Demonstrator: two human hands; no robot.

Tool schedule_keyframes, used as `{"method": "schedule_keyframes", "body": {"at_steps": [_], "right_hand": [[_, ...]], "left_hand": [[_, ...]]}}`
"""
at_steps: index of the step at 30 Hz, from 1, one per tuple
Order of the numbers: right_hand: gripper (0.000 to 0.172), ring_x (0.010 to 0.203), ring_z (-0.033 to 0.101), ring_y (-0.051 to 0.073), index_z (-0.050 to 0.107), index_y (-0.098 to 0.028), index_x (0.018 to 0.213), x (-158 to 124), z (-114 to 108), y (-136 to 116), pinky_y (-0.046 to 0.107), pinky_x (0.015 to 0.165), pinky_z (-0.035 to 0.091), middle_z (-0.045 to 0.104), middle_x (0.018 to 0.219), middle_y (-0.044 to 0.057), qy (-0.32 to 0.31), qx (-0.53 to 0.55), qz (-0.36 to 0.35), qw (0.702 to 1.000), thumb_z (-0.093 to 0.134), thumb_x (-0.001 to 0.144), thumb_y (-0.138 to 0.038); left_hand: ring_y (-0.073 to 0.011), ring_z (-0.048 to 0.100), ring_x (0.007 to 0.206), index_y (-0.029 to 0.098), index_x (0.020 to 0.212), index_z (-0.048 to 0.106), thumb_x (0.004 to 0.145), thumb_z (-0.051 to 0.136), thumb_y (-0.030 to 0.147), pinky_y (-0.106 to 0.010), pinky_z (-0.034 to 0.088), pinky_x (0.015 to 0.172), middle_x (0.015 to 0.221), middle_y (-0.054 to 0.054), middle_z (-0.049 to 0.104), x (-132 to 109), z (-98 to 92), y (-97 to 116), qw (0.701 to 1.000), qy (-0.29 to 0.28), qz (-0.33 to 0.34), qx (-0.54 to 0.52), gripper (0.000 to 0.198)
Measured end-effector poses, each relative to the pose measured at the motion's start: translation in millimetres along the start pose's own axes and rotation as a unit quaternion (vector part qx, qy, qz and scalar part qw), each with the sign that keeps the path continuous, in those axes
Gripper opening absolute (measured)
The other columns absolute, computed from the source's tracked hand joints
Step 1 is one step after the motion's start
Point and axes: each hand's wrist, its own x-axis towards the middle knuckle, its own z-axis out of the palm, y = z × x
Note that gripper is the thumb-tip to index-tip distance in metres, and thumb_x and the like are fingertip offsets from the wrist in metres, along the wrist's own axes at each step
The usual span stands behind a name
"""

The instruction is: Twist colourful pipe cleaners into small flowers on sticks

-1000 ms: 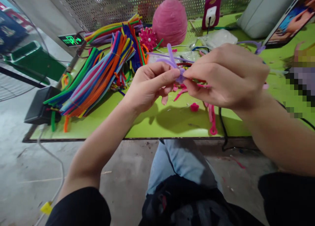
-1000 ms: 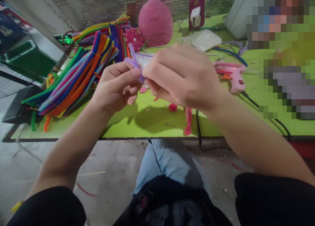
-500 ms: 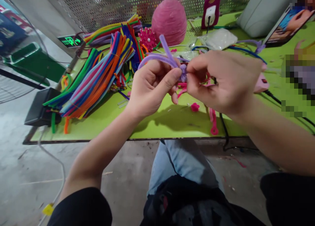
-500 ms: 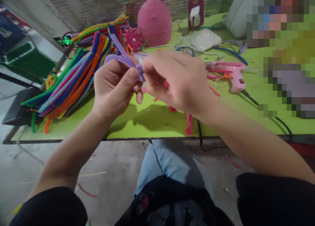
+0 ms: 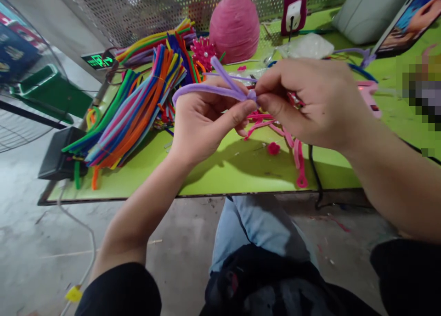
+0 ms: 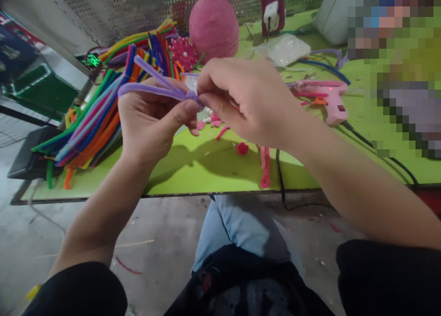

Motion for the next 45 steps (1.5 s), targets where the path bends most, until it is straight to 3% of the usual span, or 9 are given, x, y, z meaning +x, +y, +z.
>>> {"method": "schedule_keyframes", "body": {"at_steps": [6,11,16,21,25,28,33,39,45], "right_hand": [[0.010,0.075,0.066,0.016,0.064,-0.024,0.102,1.6,-4.5,-2.6,0.033,0.076,0.053,0.073,0.092,0.001,-0.025,0.038,-0.008,0.999,0.060,0.110,-0.026],[0.013,0.071,0.061,0.012,0.063,-0.024,0.095,4.7,-8.1,2.5,0.031,0.070,0.048,0.069,0.083,-0.002,-0.026,0.041,-0.046,0.998,0.063,0.107,-0.029],[0.013,0.093,0.074,0.018,0.067,-0.025,0.101,6.8,-11.7,10.5,0.033,0.078,0.052,0.076,0.102,0.001,-0.040,-0.077,-0.116,0.990,0.060,0.111,-0.031],[0.026,0.083,0.071,0.015,0.067,-0.023,0.088,10.1,-17.0,9.6,0.029,0.065,0.044,0.076,0.092,-0.001,-0.099,-0.062,-0.056,0.992,0.082,0.104,-0.037],[0.020,0.056,0.050,0.008,0.070,-0.023,0.083,17.5,-17.1,10.8,0.025,0.050,0.031,0.062,0.065,-0.006,-0.176,0.044,0.052,0.982,0.085,0.095,-0.018],[0.027,0.051,0.039,0.007,0.068,-0.023,0.076,21.6,-15.8,10.5,0.027,0.045,0.024,0.051,0.058,-0.008,-0.196,0.120,0.126,0.965,0.077,0.088,-0.001],[0.014,0.070,0.055,0.010,0.070,-0.024,0.091,15.4,-12.1,7.0,0.028,0.060,0.039,0.067,0.082,-0.003,-0.054,0.240,0.146,0.958,0.076,0.103,-0.020],[0.011,0.078,0.070,0.018,0.074,-0.027,0.094,6.7,3.5,3.1,0.034,0.077,0.049,0.076,0.086,-0.001,0.015,0.090,0.054,0.994,0.074,0.105,-0.028],[0.010,0.074,0.067,0.017,0.075,-0.025,0.093,5.0,8.4,-3.3,0.034,0.073,0.050,0.078,0.083,0.001,0.060,0.122,0.028,0.990,0.073,0.103,-0.023]], "left_hand": [[-0.0086,0.074,0.055,0.023,0.095,0.091,0.069,0.111,0.036,-0.014,0.062,0.048,0.077,0.001,0.080,-3.8,3.8,1.4,0.996,0.038,-0.015,0.073,0.036],[-0.0071,0.077,0.063,0.027,0.105,0.089,0.089,0.100,0.029,-0.012,0.060,0.051,0.089,0.002,0.083,-10.0,4.1,-4.0,0.989,0.007,0.061,0.131,0.019],[-0.0107,0.082,0.074,0.032,0.119,0.087,0.099,0.089,0.028,-0.019,0.066,0.060,0.103,0.001,0.086,-15.5,-10.9,-15.1,0.974,-0.012,0.073,0.216,0.021],[-0.0149,0.082,0.082,0.031,0.106,0.089,0.103,0.085,0.032,-0.028,0.070,0.079,0.094,-0.001,0.085,-10.9,-16.9,-7.9,0.946,-0.033,0.117,0.302,0.005],[-0.0192,0.085,0.092,0.028,0.117,0.087,0.096,0.093,0.028,-0.029,0.069,0.083,0.101,-0.004,0.087,-7.0,-12.9,-4.7,0.922,-0.099,0.178,0.330,0.023],[-0.0175,0.084,0.086,0.027,0.111,0.086,0.089,0.100,0.035,-0.028,0.069,0.074,0.097,-0.002,0.085,-9.3,-8.6,-11.4,0.956,-0.050,0.109,0.266,0.027],[-0.0063,0.069,0.052,0.022,0.094,0.081,0.094,0.095,0.044,-0.018,0.061,0.050,0.073,0.005,0.074,-9.5,2.3,-18.7,0.986,0.097,-0.032,0.131,0.026],[-0.0092,0.077,0.061,0.025,0.096,0.082,0.089,0.099,0.047,-0.016,0.065,0.054,0.078,0.006,0.080,-8.9,5.8,-16.4,0.986,0.139,-0.071,0.062,0.029],[-0.0102,0.077,0.059,0.026,0.091,0.083,0.085,0.102,0.046,-0.018,0.068,0.053,0.075,0.006,0.080,-8.0,3.6,-14.4,0.988,0.125,-0.081,0.035,0.029]]}}
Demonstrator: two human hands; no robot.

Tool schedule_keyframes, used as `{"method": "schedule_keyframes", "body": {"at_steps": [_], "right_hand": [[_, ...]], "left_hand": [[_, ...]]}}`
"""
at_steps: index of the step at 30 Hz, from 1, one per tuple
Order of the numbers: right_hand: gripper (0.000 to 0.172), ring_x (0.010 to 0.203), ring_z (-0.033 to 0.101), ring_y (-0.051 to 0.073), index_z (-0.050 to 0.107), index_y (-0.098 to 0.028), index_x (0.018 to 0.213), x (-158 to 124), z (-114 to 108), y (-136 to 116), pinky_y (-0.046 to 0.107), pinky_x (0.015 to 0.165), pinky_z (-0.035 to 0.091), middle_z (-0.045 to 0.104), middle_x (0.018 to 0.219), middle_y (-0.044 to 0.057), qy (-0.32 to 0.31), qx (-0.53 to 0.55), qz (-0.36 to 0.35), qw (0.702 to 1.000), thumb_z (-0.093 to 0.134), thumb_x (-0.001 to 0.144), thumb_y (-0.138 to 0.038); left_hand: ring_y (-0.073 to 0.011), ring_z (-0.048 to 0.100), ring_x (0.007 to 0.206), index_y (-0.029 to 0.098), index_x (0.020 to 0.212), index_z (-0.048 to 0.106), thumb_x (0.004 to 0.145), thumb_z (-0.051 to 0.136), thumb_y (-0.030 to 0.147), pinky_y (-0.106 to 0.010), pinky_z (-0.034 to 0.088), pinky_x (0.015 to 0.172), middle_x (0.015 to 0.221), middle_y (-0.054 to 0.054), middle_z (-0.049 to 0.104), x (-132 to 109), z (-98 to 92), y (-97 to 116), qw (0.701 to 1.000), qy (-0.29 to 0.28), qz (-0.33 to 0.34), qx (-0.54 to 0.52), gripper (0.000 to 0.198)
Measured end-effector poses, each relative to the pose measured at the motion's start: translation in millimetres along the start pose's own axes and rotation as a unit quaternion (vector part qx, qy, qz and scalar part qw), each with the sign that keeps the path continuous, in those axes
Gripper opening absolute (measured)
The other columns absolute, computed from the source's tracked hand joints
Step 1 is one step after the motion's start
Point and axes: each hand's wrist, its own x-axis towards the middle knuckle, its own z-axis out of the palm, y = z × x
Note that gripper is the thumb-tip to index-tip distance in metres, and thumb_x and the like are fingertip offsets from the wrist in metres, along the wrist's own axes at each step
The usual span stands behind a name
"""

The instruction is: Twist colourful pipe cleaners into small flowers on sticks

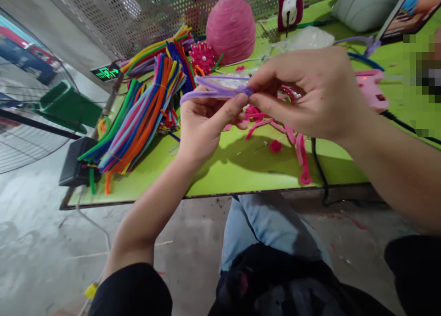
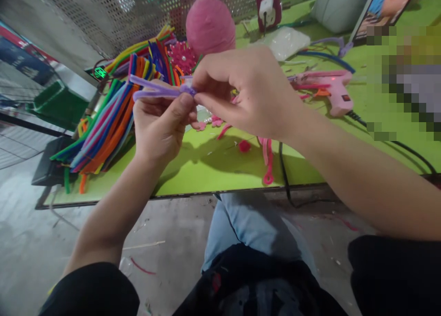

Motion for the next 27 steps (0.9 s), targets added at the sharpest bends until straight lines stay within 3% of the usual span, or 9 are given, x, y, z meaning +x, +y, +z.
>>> {"method": "schedule_keyframes", "body": {"at_steps": [3,8,13,16,21,27], "right_hand": [[0.011,0.073,0.068,0.017,0.077,-0.024,0.092,-1.6,0.0,-2.2,0.033,0.067,0.048,0.078,0.084,0.001,0.019,0.031,0.035,0.999,0.074,0.103,-0.022],[0.013,0.066,0.067,0.016,0.072,-0.024,0.087,-1.3,-1.2,-4.5,0.032,0.061,0.048,0.076,0.078,0.000,0.015,0.053,0.068,0.996,0.075,0.094,-0.013],[0.009,0.085,0.073,0.023,0.066,-0.026,0.094,-0.3,-3.7,-5.3,0.038,0.081,0.053,0.078,0.092,0.003,-0.019,-0.107,0.009,0.994,0.067,0.102,-0.022],[0.008,0.097,0.075,0.026,0.064,-0.026,0.099,0.5,0.3,-3.9,0.040,0.088,0.053,0.079,0.102,0.006,-0.025,-0.133,0.013,0.991,0.063,0.106,-0.022],[0.011,0.070,0.065,0.020,0.063,-0.026,0.096,2.3,8.6,1.3,0.035,0.067,0.046,0.072,0.079,-0.001,-0.033,-0.050,0.124,0.990,0.068,0.105,-0.024],[0.014,0.062,0.057,0.023,0.064,-0.028,0.087,5.6,3.4,3.2,0.037,0.060,0.035,0.069,0.073,0.000,-0.075,-0.143,0.111,0.981,0.070,0.097,-0.021]], "left_hand": [[-0.0090,0.075,0.056,0.026,0.088,0.085,0.084,0.104,0.040,-0.018,0.067,0.052,0.071,0.006,0.079,-0.2,2.8,5.0,1.000,-0.015,0.017,-0.003,0.023],[-0.0089,0.071,0.053,0.024,0.085,0.082,0.080,0.104,0.055,-0.021,0.065,0.052,0.070,0.005,0.078,-2.6,6.4,12.2,0.994,0.025,0.003,0.105,0.038],[-0.0071,0.067,0.051,0.023,0.085,0.081,0.083,0.101,0.060,-0.022,0.063,0.052,0.071,0.005,0.079,2.7,-0.1,9.1,0.994,-0.032,-0.012,0.105,0.043],[-0.0068,0.068,0.052,0.021,0.085,0.079,0.083,0.099,0.065,-0.021,0.063,0.052,0.070,0.005,0.078,3.7,-1.4,3.6,0.994,-0.038,-0.026,0.098,0.048],[-0.0087,0.073,0.055,0.022,0.088,0.082,0.083,0.099,0.064,-0.021,0.066,0.052,0.068,0.006,0.078,-0.6,0.9,-4.4,0.997,-0.018,-0.025,0.072,0.046],[-0.0113,0.071,0.051,0.023,0.079,0.082,0.077,0.102,0.065,-0.025,0.066,0.051,0.062,0.003,0.073,0.5,1.2,-0.3,0.989,-0.041,-0.073,0.123,0.047]]}}
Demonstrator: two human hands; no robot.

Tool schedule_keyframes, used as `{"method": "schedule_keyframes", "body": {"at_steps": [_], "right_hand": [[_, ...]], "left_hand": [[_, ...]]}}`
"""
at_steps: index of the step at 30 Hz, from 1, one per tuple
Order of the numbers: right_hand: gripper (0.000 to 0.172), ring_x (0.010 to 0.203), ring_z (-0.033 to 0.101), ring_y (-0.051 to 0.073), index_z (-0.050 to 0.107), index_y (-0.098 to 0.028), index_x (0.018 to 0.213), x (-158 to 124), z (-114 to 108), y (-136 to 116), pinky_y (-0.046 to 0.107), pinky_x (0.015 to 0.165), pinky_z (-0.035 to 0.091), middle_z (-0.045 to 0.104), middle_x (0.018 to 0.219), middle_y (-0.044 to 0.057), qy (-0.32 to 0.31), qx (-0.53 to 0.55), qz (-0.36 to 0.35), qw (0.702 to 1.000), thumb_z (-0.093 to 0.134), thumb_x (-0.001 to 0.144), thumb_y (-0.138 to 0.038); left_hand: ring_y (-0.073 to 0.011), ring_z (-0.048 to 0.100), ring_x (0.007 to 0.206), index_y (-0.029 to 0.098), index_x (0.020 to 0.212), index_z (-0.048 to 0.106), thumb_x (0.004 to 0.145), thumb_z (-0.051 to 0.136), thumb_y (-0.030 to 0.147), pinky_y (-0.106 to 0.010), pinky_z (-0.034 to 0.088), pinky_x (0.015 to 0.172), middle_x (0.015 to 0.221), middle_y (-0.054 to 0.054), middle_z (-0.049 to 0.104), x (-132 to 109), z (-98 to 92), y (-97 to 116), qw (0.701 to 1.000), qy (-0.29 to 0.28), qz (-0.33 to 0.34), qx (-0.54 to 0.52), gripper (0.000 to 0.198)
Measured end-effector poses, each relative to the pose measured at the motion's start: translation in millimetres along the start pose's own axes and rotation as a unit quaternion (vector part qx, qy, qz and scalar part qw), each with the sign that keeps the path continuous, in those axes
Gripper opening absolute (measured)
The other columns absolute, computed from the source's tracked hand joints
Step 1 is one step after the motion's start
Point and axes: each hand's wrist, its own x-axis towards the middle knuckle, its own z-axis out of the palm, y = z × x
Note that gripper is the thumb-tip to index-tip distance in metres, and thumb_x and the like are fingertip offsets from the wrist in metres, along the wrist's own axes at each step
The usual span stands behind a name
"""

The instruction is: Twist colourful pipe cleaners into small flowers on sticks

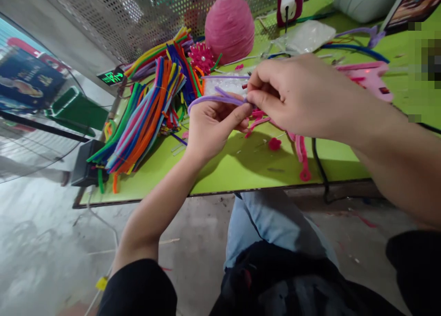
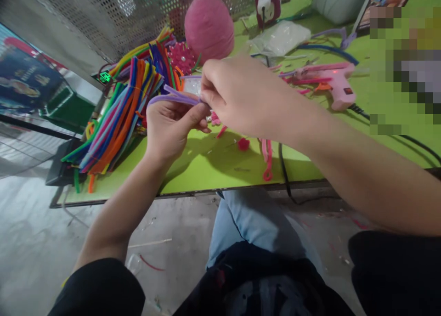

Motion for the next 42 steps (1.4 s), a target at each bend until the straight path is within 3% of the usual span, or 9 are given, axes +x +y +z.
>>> {"method": "schedule_keyframes", "body": {"at_steps": [4,8,14,18,21,26,28,35,42], "right_hand": [[0.018,0.062,0.053,0.019,0.064,-0.025,0.084,2.3,-1.7,1.6,0.036,0.060,0.032,0.067,0.071,0.001,0.002,0.069,0.005,0.998,0.071,0.100,-0.022],[0.003,0.072,0.063,0.016,0.072,-0.023,0.099,1.3,-2.7,3.2,0.035,0.071,0.044,0.074,0.083,0.000,0.044,0.178,-0.030,0.983,0.071,0.099,-0.020],[0.025,0.083,0.074,0.023,0.072,-0.025,0.095,-1.4,0.6,7.9,0.039,0.078,0.050,0.080,0.090,0.004,0.076,0.026,-0.130,0.988,0.056,0.111,-0.035],[0.035,0.094,0.079,0.027,0.072,-0.025,0.104,-3.2,5.1,10.8,0.040,0.079,0.057,0.081,0.103,0.007,0.091,-0.101,-0.161,0.978,0.042,0.116,-0.037],[0.044,0.094,0.077,0.025,0.070,-0.026,0.101,-3.4,2.7,10.5,0.039,0.079,0.060,0.076,0.099,0.007,0.072,-0.197,-0.181,0.961,0.032,0.119,-0.037],[0.040,0.100,0.073,0.029,0.074,-0.027,0.098,-3.1,-8.1,9.2,0.046,0.085,0.059,0.078,0.103,0.009,0.003,-0.231,-0.237,0.944,0.042,0.119,-0.038],[0.041,0.099,0.073,0.029,0.074,-0.029,0.099,-3.5,-9.2,9.2,0.047,0.085,0.059,0.078,0.103,0.009,0.012,-0.207,-0.247,0.947,0.040,0.119,-0.040],[0.038,0.097,0.076,0.026,0.067,-0.029,0.080,-1.5,0.7,7.4,0.040,0.090,0.059,0.074,0.086,0.006,0.064,0.026,-0.110,0.992,0.068,0.109,-0.054],[0.023,0.092,0.072,0.019,0.069,-0.025,0.091,-5.6,-4.0,2.6,0.030,0.076,0.048,0.074,0.091,0.002,0.053,-0.052,-0.132,0.988,0.065,0.110,-0.039]], "left_hand": [[-0.0106,0.069,0.050,0.023,0.079,0.082,0.079,0.102,0.062,-0.022,0.064,0.050,0.063,0.003,0.073,3.8,-0.4,-3.1,1.000,0.011,-0.014,-0.012,0.044],[-0.0095,0.073,0.061,0.023,0.086,0.079,0.085,0.099,0.059,-0.020,0.066,0.058,0.075,0.003,0.078,5.3,2.0,-6.2,0.995,0.080,-0.008,-0.057,0.041],[-0.0090,0.074,0.068,0.026,0.096,0.079,0.081,0.102,0.060,-0.021,0.065,0.058,0.088,0.003,0.082,3.7,1.7,-7.4,0.992,0.062,0.006,-0.113,0.044],[-0.0073,0.071,0.065,0.027,0.098,0.079,0.078,0.104,0.062,-0.020,0.063,0.056,0.082,0.005,0.078,5.6,-2.1,-14.8,0.991,0.034,0.017,-0.128,0.048],[-0.0103,0.073,0.066,0.027,0.103,0.080,0.081,0.099,0.070,-0.021,0.064,0.055,0.078,0.004,0.072,5.5,-2.9,-15.1,0.994,0.013,-0.024,-0.108,0.052],[-0.0103,0.066,0.059,0.028,0.094,0.085,0.079,0.104,0.057,-0.016,0.052,0.038,0.069,0.002,0.067,5.0,-6.8,-2.5,0.987,-0.035,-0.029,-0.157,0.037],[-0.0091,0.063,0.055,0.028,0.088,0.086,0.079,0.105,0.051,-0.015,0.050,0.037,0.068,0.001,0.067,5.3,-10.2,4.6,0.988,-0.039,-0.024,-0.150,0.032],[-0.0111,0.068,0.060,0.024,0.086,0.080,0.080,0.101,0.063,-0.019,0.053,0.040,0.075,0.000,0.071,3.5,-12.9,11.7,0.997,-0.022,-0.040,-0.062,0.045],[-0.0104,0.072,0.064,0.023,0.092,0.081,0.086,0.098,0.058,-0.018,0.062,0.050,0.077,0.002,0.072,-6.5,-1.3,9.9,0.996,0.041,-0.003,-0.075,0.040]]}}
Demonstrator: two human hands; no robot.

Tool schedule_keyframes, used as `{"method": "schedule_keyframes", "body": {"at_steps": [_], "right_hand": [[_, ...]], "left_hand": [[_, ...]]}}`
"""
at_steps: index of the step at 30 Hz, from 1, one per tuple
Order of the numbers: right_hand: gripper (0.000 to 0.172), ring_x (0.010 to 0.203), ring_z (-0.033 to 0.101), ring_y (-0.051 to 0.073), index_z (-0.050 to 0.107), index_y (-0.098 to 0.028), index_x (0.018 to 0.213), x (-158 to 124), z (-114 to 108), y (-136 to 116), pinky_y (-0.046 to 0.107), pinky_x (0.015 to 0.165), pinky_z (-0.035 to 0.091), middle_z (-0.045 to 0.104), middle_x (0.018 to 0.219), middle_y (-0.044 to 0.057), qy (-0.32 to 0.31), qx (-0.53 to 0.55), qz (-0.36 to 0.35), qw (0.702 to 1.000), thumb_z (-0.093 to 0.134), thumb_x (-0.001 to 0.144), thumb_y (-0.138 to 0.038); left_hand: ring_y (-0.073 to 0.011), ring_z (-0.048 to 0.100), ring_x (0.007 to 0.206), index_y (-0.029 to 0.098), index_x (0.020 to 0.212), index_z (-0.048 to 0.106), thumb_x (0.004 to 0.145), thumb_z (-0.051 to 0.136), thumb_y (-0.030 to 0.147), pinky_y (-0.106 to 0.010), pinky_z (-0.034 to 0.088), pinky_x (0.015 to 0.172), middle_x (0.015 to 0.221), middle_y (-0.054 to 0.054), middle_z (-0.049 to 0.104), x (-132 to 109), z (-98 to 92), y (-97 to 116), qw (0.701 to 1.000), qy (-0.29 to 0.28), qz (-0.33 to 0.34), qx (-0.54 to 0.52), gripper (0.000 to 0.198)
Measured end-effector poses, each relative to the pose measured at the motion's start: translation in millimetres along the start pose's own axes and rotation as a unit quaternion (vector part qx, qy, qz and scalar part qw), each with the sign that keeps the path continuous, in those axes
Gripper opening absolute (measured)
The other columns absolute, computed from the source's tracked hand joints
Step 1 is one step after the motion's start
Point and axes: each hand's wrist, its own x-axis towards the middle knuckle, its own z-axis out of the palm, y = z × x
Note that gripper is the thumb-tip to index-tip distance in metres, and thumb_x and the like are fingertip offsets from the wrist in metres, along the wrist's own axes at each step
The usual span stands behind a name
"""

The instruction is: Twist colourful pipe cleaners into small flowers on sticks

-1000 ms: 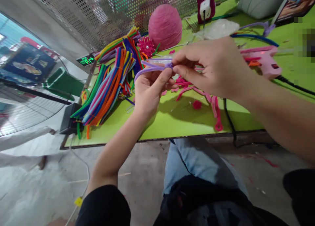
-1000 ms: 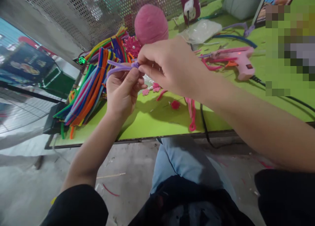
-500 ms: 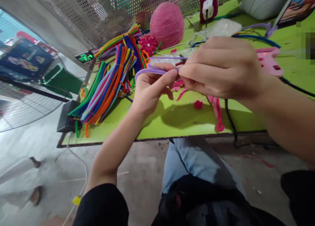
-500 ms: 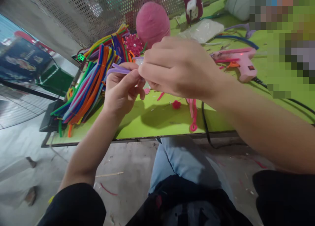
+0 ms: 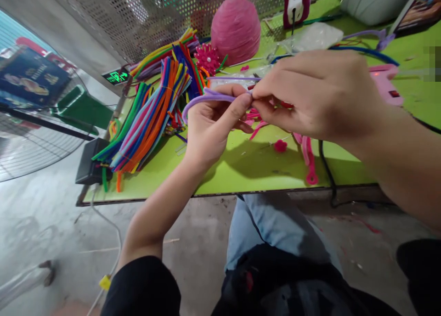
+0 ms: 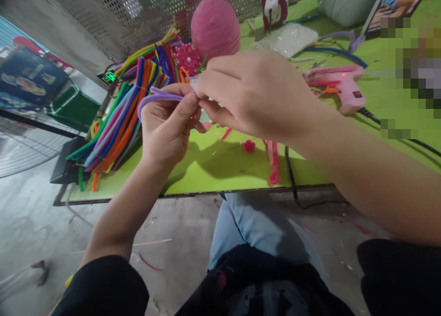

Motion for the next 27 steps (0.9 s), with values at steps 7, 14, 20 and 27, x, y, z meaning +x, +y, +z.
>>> {"method": "schedule_keyframes", "body": {"at_steps": [7,14,20,27], "right_hand": [[0.014,0.071,0.055,0.004,0.071,-0.015,0.085,3.9,-1.5,-21.6,0.020,0.067,0.037,0.065,0.077,-0.006,0.071,0.249,0.067,0.964,0.066,0.097,-0.008],[0.025,0.051,0.043,0.001,0.073,-0.013,0.074,18.1,-14.2,-12.8,0.017,0.044,0.025,0.056,0.056,-0.012,-0.055,0.403,0.218,0.887,0.066,0.084,0.010],[0.016,0.053,0.046,0.001,0.079,-0.015,0.081,18.9,-29.8,1.3,0.017,0.051,0.031,0.059,0.059,-0.010,-0.113,0.241,0.088,0.960,0.072,0.089,-0.003],[0.021,0.072,0.038,0.013,0.053,-0.019,0.082,13.0,-21.1,-9.7,0.030,0.071,0.021,0.049,0.076,-0.001,-0.087,0.050,-0.008,0.995,0.063,0.097,-0.009]], "left_hand": [[-0.0089,0.078,0.068,0.026,0.099,0.085,0.098,0.092,0.038,-0.019,0.073,0.064,0.084,0.004,0.077,-3.4,6.3,0.6,0.994,-0.015,0.092,-0.063,0.014],[-0.0117,0.081,0.075,0.025,0.103,0.085,0.094,0.096,0.038,-0.023,0.073,0.066,0.098,0.002,0.082,-10.2,-2.5,-5.6,0.982,-0.002,0.181,0.062,0.019],[-0.0139,0.080,0.072,0.024,0.101,0.080,0.090,0.098,0.049,-0.030,0.074,0.065,0.097,0.001,0.083,-4.8,-13.4,-9.8,0.978,0.009,0.163,0.131,0.033],[-0.0162,0.083,0.083,0.025,0.101,0.078,0.091,0.096,0.055,-0.032,0.076,0.078,0.100,0.001,0.085,-2.3,-15.7,-3.9,0.978,-0.005,0.133,0.161,0.037]]}}
